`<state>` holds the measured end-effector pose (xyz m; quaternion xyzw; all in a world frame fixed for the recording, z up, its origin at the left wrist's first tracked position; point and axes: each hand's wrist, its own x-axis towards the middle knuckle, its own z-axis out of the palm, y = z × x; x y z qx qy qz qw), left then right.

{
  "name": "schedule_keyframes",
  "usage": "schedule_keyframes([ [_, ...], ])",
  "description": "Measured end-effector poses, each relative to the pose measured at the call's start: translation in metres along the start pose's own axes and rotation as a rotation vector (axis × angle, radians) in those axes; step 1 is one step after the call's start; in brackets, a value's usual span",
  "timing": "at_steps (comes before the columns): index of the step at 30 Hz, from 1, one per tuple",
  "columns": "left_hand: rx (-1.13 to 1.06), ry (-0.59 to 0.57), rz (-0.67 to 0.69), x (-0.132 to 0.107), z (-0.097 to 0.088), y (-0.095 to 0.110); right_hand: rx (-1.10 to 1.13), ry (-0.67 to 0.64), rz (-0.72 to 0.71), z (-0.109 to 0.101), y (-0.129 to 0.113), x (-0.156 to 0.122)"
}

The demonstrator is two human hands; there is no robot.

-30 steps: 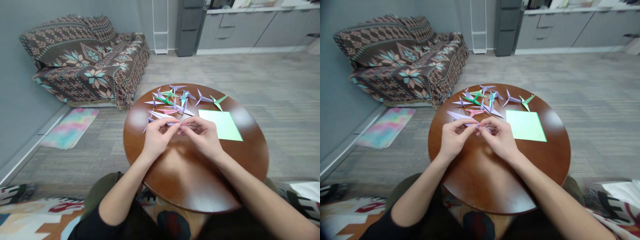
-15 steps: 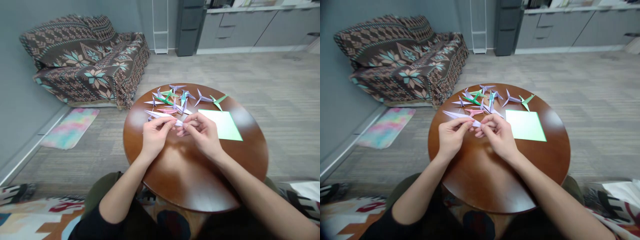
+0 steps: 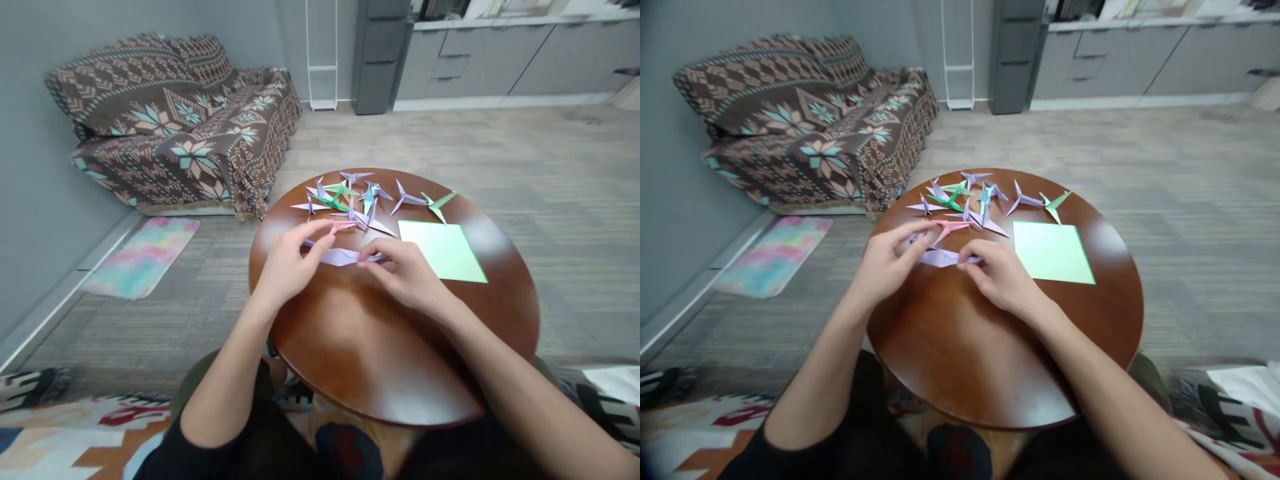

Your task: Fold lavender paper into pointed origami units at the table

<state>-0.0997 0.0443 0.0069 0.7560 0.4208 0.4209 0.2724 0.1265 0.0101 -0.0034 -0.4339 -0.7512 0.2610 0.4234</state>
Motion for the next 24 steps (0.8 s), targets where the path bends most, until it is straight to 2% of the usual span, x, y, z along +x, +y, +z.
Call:
schedule_keyframes([
  [2, -0.041, -0.219, -0.067, -0.002, 0.002, 0.002, 0.012, -0.017, -0.008, -0.001, 0.0, 0.0],
  [3, -0.1, -0.275, -0.1, -0.003, 0.005, 0.003, 0.048, -0.001, 0.006, -0.001, 0.0, -0.001],
  [8, -0.618, -0.392, -0.37, -0.008, 0.023, 0.007, 0.418, 0.143, 0.144, 0.005, 0.001, -0.001],
  [10, -0.721, -0.411, -0.43, -0.009, 0.029, 0.009, 0.519, 0.214, 0.169, 0.008, 0.001, 0.0],
  [12, -0.754, -0.373, -0.433, -0.01, 0.035, 0.01, 0.515, 0.248, 0.181, 0.009, 0.0, 0.0],
  [16, -0.71, -0.174, -0.359, -0.01, 0.045, 0.011, 0.4, 0.195, 0.207, 0.009, -0.002, 0.0],
  [18, -0.682, -0.11, -0.341, -0.011, 0.047, 0.011, 0.39, 0.18, 0.23, 0.01, -0.002, -0.001],
  [20, -0.659, -0.084, -0.323, -0.012, 0.048, 0.01, 0.401, 0.173, 0.264, 0.011, -0.003, -0.001],
  [24, -0.587, -0.102, -0.3, -0.013, 0.05, 0.008, 0.437, 0.155, 0.313, 0.012, -0.005, -0.001],
])
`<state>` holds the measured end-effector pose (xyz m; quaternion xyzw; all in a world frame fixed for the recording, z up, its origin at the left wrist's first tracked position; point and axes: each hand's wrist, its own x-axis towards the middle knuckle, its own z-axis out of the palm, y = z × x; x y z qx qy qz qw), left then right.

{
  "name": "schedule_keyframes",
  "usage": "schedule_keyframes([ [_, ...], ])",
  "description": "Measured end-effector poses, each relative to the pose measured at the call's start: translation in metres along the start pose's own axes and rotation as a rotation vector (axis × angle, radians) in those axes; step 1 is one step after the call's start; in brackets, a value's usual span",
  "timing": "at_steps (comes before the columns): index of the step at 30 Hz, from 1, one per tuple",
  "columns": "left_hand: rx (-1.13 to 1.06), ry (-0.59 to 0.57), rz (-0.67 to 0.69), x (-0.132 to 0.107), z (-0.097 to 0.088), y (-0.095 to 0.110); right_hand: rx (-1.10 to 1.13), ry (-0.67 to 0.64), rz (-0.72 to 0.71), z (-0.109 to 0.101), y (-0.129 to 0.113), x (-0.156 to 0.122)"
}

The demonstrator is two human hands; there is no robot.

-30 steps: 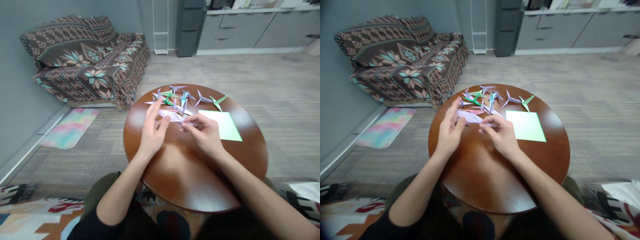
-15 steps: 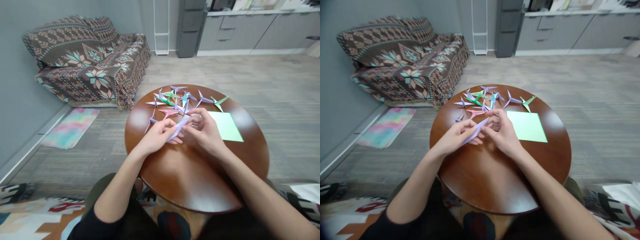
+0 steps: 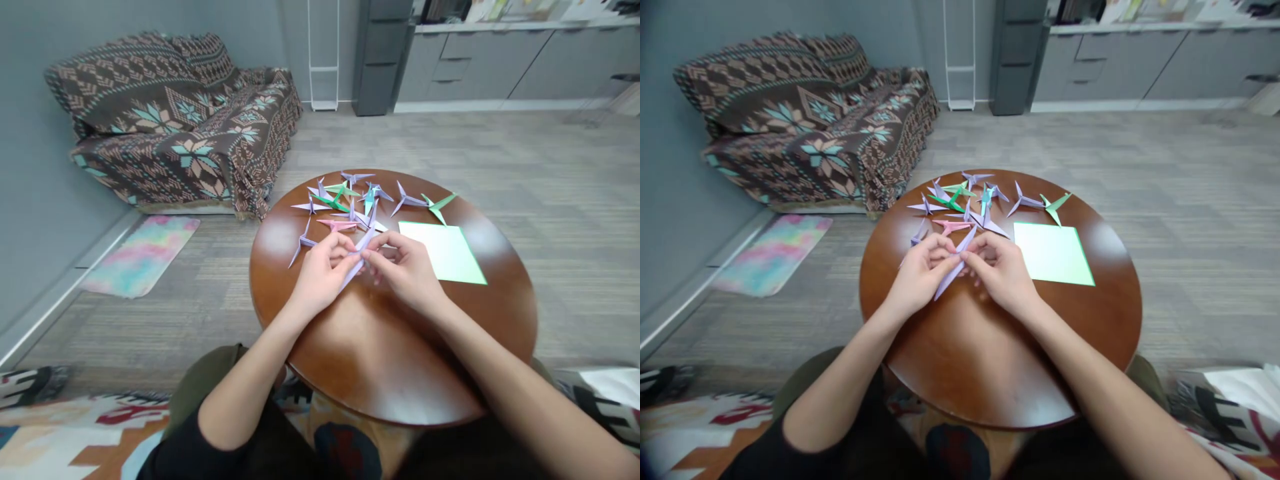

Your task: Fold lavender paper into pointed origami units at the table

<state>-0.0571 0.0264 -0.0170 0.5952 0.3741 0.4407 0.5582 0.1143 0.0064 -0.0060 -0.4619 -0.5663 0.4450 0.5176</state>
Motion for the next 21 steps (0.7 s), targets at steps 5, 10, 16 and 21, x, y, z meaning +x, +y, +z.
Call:
schedule_keyframes([
  [5, -0.053, 0.029, -0.049, -0.0002, 0.0033, 0.0003, 0.106, 0.004, 0.026, 0.0002, -0.0001, 0.0009],
  [10, -0.111, 0.001, -0.071, -0.0008, 0.0047, 0.0031, 0.175, -0.024, 0.051, -0.0008, 0.0019, 0.0036],
  [16, -0.096, -0.019, -0.054, 0.0009, 0.0024, -0.0004, 0.182, -0.038, 0.076, -0.0008, -0.0004, 0.0047],
  [21, -0.017, -0.025, -0.048, 0.0005, -0.0002, -0.0002, 0.119, -0.074, 0.089, -0.0019, -0.0023, 0.0031],
])
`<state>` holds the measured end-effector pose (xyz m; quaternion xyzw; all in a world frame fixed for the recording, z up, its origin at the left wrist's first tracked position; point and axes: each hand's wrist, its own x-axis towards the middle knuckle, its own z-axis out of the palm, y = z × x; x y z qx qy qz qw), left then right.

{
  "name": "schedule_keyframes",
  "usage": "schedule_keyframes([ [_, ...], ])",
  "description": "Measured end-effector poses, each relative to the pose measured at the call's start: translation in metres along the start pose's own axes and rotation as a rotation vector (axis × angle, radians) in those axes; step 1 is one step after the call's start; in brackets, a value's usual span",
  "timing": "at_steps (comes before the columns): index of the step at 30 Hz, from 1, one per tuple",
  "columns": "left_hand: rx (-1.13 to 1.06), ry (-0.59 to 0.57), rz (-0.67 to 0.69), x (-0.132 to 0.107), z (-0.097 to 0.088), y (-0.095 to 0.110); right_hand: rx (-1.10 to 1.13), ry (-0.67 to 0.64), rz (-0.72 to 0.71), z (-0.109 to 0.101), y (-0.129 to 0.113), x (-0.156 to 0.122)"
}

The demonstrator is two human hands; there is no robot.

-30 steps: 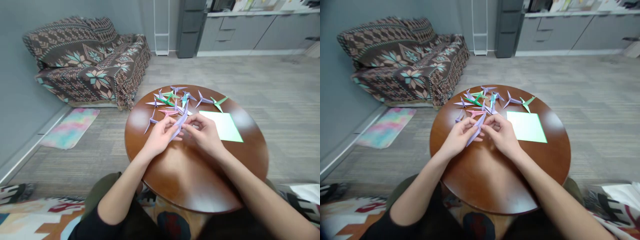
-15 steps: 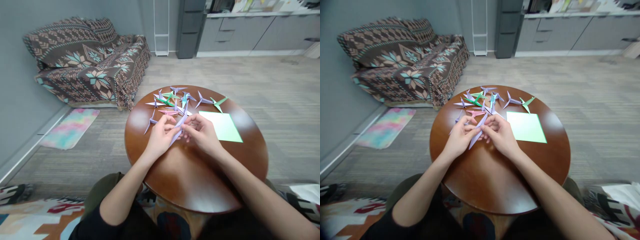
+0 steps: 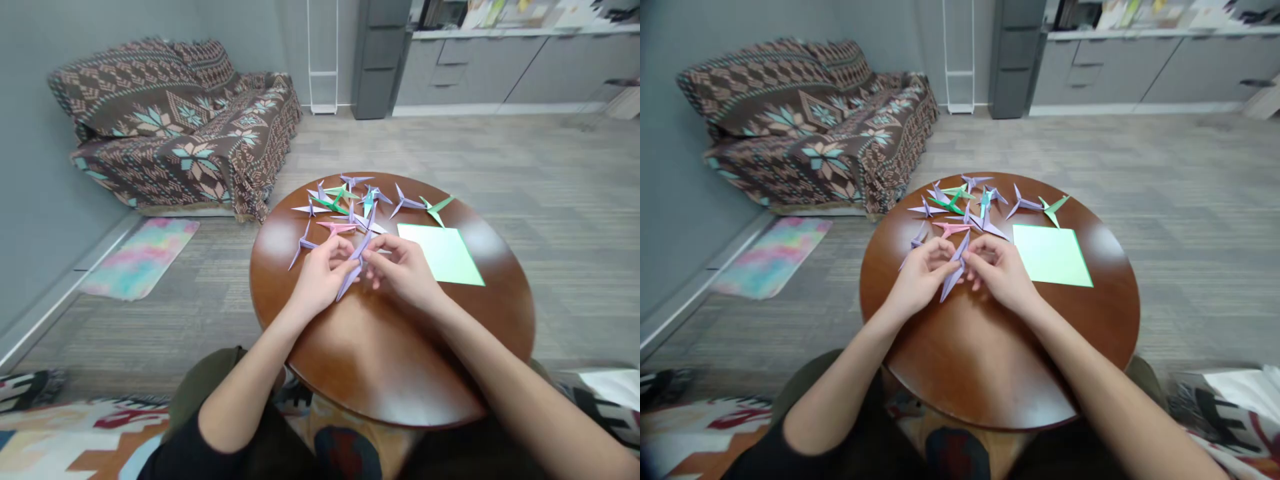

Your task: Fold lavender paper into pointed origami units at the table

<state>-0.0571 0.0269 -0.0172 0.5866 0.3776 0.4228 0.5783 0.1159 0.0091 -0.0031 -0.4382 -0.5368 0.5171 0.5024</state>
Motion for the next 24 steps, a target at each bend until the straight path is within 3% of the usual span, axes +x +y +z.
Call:
schedule_keyframes([
  [5, 0.184, -0.052, 0.044, -0.001, -0.006, 0.01, -0.036, -0.052, 0.069, -0.002, -0.003, 0.0],
  [10, 0.046, -0.008, 0.01, 0.0, -0.006, 0.012, -0.035, -0.075, 0.105, -0.002, -0.004, 0.001],
  [16, 0.008, 0.056, 0.025, 0.0, -0.002, 0.009, -0.024, -0.012, -0.017, 0.0, -0.001, -0.001],
  [24, 0.111, 0.016, 0.064, 0.001, -0.005, 0.009, -0.077, -0.044, -0.036, -0.001, 0.003, -0.001],
])
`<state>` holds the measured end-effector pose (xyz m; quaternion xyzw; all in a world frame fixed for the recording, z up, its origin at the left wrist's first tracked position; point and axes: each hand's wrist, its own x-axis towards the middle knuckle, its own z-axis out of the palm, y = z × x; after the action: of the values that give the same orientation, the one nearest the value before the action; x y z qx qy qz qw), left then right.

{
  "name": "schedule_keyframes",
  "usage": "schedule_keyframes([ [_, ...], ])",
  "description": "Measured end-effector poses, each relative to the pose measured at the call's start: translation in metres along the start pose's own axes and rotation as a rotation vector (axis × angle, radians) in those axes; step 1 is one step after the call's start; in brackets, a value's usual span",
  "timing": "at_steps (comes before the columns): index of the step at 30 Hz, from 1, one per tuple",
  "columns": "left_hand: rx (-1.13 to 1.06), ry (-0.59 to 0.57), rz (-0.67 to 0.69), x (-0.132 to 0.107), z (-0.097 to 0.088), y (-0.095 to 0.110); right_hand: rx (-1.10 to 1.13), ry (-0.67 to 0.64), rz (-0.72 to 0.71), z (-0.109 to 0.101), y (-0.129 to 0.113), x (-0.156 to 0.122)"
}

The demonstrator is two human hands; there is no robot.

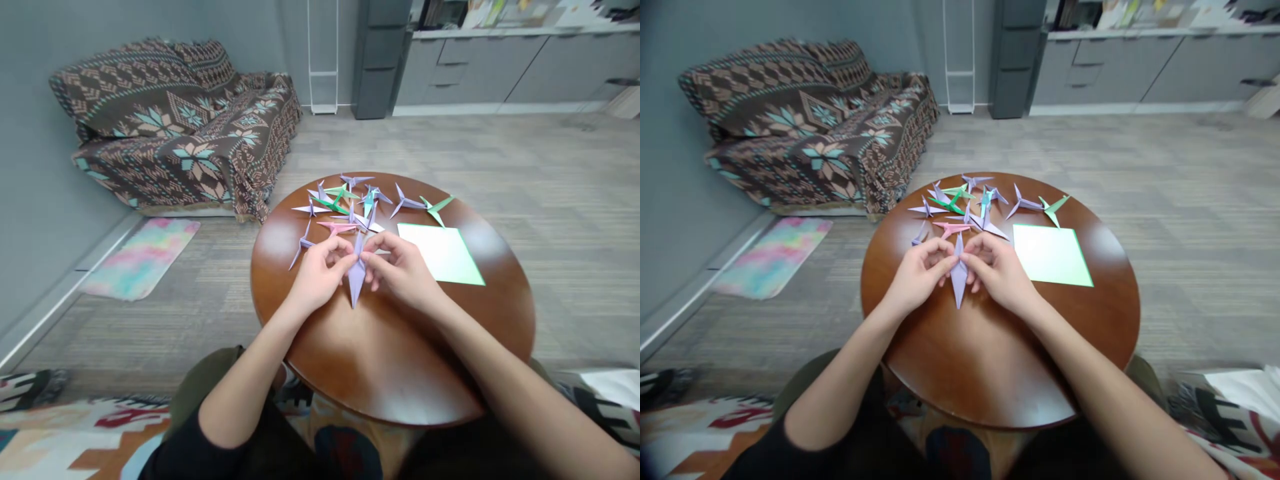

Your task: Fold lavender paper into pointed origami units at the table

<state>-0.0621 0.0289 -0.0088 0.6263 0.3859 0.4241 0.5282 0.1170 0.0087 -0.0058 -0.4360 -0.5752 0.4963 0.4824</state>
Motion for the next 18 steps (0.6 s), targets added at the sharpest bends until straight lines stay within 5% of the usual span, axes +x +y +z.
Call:
schedule_keyframes([
  [9, -0.108, 0.001, -0.032, -0.0003, -0.002, -0.0008, -0.154, -0.103, -0.026, -0.004, -0.0015, -0.0005],
  [18, -0.056, 0.027, -0.063, -0.0022, 0.0012, 0.003, -0.127, -0.096, 0.128, -0.0049, -0.002, -0.0007],
])
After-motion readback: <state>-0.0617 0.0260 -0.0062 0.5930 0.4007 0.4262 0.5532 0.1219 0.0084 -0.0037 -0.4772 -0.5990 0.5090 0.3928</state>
